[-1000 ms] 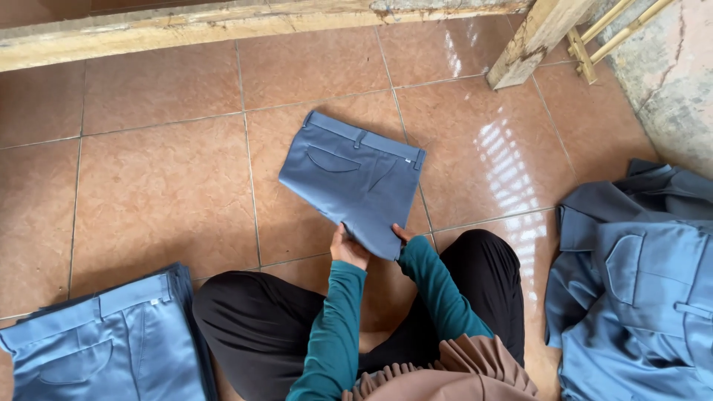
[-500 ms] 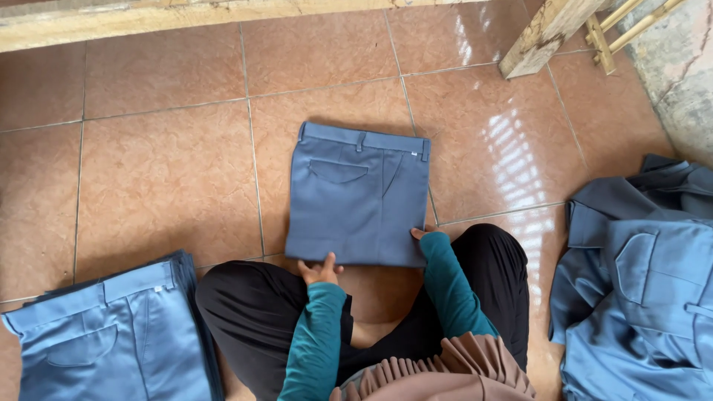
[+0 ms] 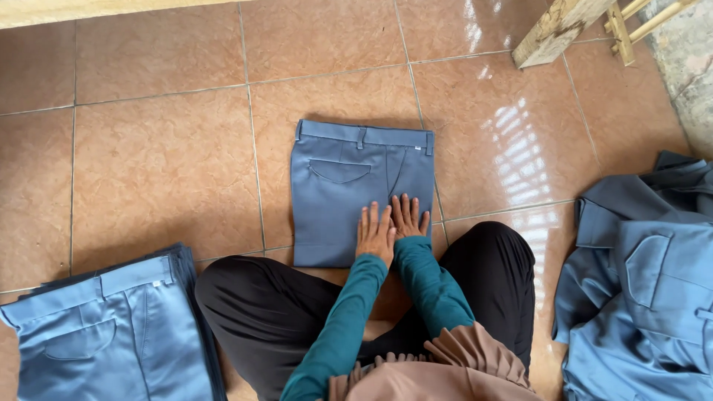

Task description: The person sits on a tiled floor and folds multiple pairs of light blue trousers by hand. Each pair is unfolded, aligned, and folded into a compact rectangle, then stacked on a growing pile to the left.

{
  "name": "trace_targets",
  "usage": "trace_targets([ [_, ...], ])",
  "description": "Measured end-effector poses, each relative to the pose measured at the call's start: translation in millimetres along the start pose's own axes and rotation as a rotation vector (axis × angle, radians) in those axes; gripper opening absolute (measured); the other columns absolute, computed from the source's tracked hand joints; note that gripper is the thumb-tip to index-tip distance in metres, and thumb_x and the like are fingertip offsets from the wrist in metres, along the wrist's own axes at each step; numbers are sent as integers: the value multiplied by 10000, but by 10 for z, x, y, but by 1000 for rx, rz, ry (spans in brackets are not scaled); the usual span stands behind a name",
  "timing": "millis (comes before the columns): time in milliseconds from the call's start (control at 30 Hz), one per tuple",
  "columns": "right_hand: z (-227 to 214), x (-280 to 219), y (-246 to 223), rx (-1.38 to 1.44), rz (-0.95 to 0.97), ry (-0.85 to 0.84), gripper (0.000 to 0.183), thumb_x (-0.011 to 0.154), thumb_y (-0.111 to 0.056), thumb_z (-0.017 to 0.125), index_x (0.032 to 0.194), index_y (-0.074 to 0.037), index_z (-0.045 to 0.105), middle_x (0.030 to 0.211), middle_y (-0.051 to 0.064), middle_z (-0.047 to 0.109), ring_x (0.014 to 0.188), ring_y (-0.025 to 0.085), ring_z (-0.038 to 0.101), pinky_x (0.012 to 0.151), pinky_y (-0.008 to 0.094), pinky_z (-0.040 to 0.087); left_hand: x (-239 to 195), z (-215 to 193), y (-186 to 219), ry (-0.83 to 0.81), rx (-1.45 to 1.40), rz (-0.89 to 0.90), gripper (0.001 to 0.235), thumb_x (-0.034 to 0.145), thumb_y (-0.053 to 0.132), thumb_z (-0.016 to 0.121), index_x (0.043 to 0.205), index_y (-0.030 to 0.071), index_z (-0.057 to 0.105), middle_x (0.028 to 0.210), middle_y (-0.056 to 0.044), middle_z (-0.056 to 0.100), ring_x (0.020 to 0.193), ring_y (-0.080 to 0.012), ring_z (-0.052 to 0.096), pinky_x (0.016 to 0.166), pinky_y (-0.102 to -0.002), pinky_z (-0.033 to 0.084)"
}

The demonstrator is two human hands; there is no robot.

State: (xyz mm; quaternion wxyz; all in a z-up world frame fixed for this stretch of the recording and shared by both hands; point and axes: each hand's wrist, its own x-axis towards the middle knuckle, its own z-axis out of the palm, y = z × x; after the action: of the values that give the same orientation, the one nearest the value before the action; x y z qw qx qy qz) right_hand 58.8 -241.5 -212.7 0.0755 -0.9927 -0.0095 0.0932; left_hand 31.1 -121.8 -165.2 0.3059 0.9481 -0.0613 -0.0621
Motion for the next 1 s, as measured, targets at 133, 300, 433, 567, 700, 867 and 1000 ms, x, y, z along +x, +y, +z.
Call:
trace_targets([
  [133, -198, -42, -28, 46, 2, -60, 664, 1089, -516, 246, 1646, -370, -84, 1725, -66, -109, 1571, 250, -136, 1225, 557, -135, 124, -89, -197, -210, 280, 9, 609, 1071, 552, 133, 1637, 340, 57, 1724, -32, 17, 1580, -290, -18, 1250, -567, -47],
  [300, -357, -41, -96, 78, 24, -148, 643, 1068, -592, 124, 1643, -365, -53, 1725, -37, -82, 1573, 267, -130, 1234, 580, -118, 250, -213, -851, 253, 445, -6, 618, 1029, 556, 361, 1607, 362, 267, 1670, -35, 274, 1526, -331, 256, 1233, -569, 168],
  [433, -358, -43, -127, 40, 35, -157, 641, 1070, -592, 118, 1643, -358, -50, 1723, -44, -99, 1570, 264, -139, 1237, 566, -126, 318, -509, -1294, 451, 539, -201, 619, 991, 594, 432, 1568, 384, 351, 1646, -57, 310, 1504, -337, 288, 1203, -592, 219],
  [567, -378, -66, -135, 33, 46, -145, 626, 1075, -580, 96, 1641, -363, -60, 1719, -61, -117, 1566, 248, -163, 1234, 555, -145, 359, -521, -1244, 600, 617, -377, 667, 1003, 603, 402, 1601, 321, 314, 1662, -98, 281, 1527, -373, 194, 1145, -693, 180],
  [700, -333, -48, -136, 47, 60, -121, 624, 1073, -578, 111, 1638, -373, -56, 1720, -71, -109, 1569, 239, -156, 1240, 546, -144, 259, -492, -477, 583, 567, -53, 794, 868, 573, 611, 1562, 245, 405, 1618, -215, 350, 1480, -493, 289, 1123, -743, 246],
  [867, -378, -72, -121, -30, 14, -63, 620, 1084, -469, 179, 1651, -339, -35, 1726, -60, -111, 1571, 246, -150, 1235, 547, -134, 243, 51, -270, 84, 323, 173, 569, 1065, 508, 257, 1617, 399, 171, 1704, -36, 167, 1559, -331, 154, 1231, -623, 87],
  [1000, -284, -41, -83, 32, 22, -114, 637, 1076, -560, 130, 1650, -335, -28, 1727, -27, -89, 1571, 277, -141, 1230, 574, -126, 425, -120, -794, 245, 372, 62, 599, 1025, 550, 379, 1590, 366, 305, 1678, -30, 264, 1529, -334, 252, 1224, -572, 193],
])
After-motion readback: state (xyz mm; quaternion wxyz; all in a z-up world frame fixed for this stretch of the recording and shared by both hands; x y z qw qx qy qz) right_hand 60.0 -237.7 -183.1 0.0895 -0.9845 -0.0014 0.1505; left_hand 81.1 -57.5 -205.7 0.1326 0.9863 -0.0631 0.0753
